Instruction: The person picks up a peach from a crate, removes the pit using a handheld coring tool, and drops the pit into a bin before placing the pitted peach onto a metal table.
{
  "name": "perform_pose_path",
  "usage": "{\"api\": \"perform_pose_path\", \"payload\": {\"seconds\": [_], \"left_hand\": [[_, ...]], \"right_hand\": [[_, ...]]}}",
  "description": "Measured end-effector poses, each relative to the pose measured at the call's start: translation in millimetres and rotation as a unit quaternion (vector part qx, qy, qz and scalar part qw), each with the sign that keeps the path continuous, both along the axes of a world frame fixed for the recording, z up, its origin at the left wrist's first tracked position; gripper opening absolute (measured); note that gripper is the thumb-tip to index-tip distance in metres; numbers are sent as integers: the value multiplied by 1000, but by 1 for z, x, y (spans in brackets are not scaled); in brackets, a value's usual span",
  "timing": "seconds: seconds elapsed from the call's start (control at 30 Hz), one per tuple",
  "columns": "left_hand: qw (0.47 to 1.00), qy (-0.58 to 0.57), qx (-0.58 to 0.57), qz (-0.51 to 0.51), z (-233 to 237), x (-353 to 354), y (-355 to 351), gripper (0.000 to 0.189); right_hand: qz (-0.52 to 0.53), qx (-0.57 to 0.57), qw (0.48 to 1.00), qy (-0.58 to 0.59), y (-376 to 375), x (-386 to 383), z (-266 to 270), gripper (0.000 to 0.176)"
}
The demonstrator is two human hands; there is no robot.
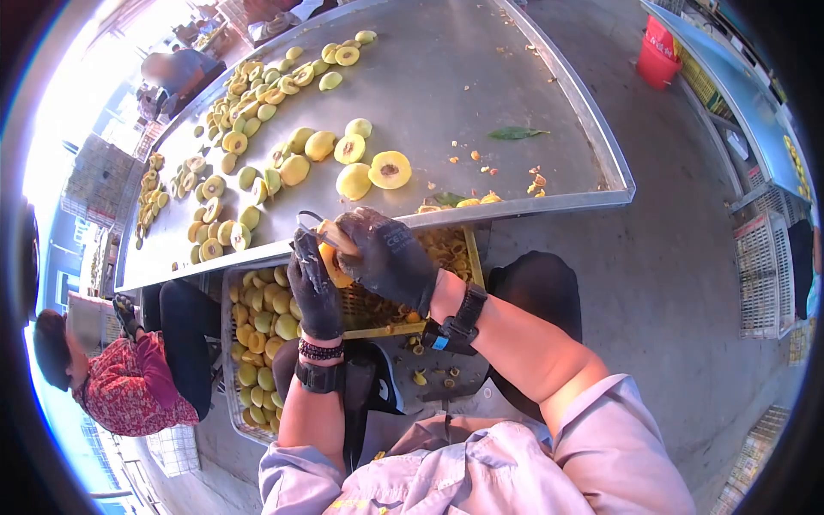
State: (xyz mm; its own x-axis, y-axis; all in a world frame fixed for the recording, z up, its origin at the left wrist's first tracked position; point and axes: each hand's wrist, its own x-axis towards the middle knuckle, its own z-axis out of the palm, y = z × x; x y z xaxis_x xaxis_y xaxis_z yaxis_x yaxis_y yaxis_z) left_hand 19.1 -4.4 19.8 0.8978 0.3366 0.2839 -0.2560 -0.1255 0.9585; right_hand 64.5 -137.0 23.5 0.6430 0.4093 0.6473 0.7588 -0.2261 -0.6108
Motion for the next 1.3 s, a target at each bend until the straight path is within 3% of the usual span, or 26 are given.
{"api": "perform_pose_path", "payload": {"seconds": [0.1, 0.2, 0.27, 0.3, 0.33, 0.43, 0.53, 0.63, 0.83, 0.93, 1.0, 1.07, 1.17, 1.3], "left_hand": [[997, -35, 62, 35, -7, 0, 1, 38], [983, -68, 160, 63, -18, -1, 11, 42], [965, -58, 233, 102, -22, -1, 16, 44], [972, -58, 201, 108, -32, 3, 19, 46], [977, -58, 169, 114, -42, 6, 22, 47], [992, 25, -72, 97, -20, 6, 7, 44], [989, 28, -144, 20, -2, 3, -1, 42], [992, 6, -108, 58, -24, 12, 5, 42], [994, 18, -73, 74, -19, 5, 4, 44], [995, 23, -81, 51, -24, 4, 11, 44], [994, 26, 109, 8, -25, 7, 25, 46], [972, 110, -206, -16, -22, 6, 19, 38], [945, 226, -238, 4, 5, 2, 4, 53], [990, 63, -123, 8, -22, -4, 3, 42]], "right_hand": [[-8, 29, 1000, 3, 5, -6, -3, 24], [-49, 25, 995, -85, 2, -6, -13, 24], [-47, -35, 997, 60, -12, -15, -10, 24], [-45, -66, 988, 131, -17, -17, -8, 24], [-44, -63, 997, 30, -17, -16, -12, 26], [-56, -136, 989, 16, -12, -24, -22, 28], [-52, -145, 987, 51, -8, -22, -24, 30], [-67, -152, 984, 59, -5, -23, -24, 27], [-17, -199, 972, 123, -3, -22, -21, 23], [30, -193, 978, 80, -6, -19, -36, 27], [55, -199, 968, 141, -12, -21, -22, 29], [72, -183, 964, 181, -13, -22, -20, 31], [73, -154, 963, 207, -14, -23, -31, 33], [71, -154, 960, 224, -14, -21, -33, 33]]}}
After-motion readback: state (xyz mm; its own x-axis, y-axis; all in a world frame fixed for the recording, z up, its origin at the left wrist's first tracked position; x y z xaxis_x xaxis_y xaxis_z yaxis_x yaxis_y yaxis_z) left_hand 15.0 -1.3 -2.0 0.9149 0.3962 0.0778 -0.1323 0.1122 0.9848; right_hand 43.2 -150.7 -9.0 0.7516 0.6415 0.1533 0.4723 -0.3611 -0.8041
